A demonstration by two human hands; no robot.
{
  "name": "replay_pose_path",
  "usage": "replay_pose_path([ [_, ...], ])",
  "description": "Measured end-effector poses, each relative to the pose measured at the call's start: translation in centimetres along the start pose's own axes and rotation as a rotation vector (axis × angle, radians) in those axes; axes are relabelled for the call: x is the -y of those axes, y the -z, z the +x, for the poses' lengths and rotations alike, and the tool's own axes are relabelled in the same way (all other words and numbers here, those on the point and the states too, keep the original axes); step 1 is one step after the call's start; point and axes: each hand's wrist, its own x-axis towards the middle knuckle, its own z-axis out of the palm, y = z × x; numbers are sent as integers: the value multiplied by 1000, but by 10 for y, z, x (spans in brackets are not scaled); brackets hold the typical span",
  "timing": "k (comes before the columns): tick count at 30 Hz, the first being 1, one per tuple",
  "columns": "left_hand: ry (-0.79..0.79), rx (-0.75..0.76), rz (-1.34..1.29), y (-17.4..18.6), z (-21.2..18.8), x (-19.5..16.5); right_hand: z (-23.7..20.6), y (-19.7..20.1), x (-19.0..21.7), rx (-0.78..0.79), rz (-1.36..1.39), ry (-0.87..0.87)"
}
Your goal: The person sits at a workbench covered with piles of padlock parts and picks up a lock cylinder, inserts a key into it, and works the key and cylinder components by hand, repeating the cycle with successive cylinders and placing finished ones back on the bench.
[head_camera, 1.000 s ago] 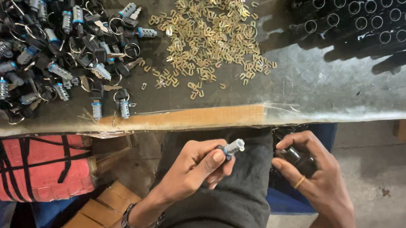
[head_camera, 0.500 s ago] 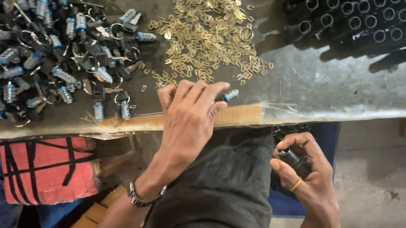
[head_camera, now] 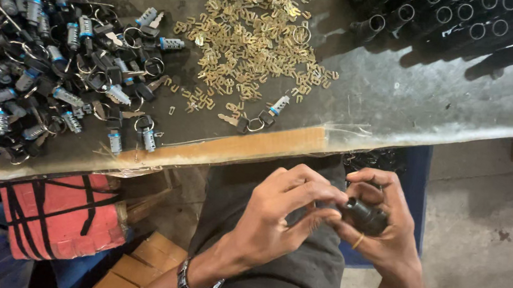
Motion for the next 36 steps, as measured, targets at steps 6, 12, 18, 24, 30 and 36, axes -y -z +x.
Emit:
replay_pose_path([
  [6, -86, -8, -34, -6, -1, 3, -7, 1, -4, 58, 54, -37],
  [12, -8, 63, -101, 5, -6, 1, -11, -1, -16, 55, 39, 98],
  [18, -7, 94, -138, 2, -10, 2, -15, -6, -26, 41, 61, 109],
  [24, -40, 97, -130, 2, -14, 10, -15, -10, -29, 18, 78, 63],
  [30, -45, 47, -210, 0, -14, 18, -13, -10, -29, 64, 161, 40],
  [36, -42, 100, -226, 2, -14, 18, -13, -7, -32, 104, 244, 21],
])
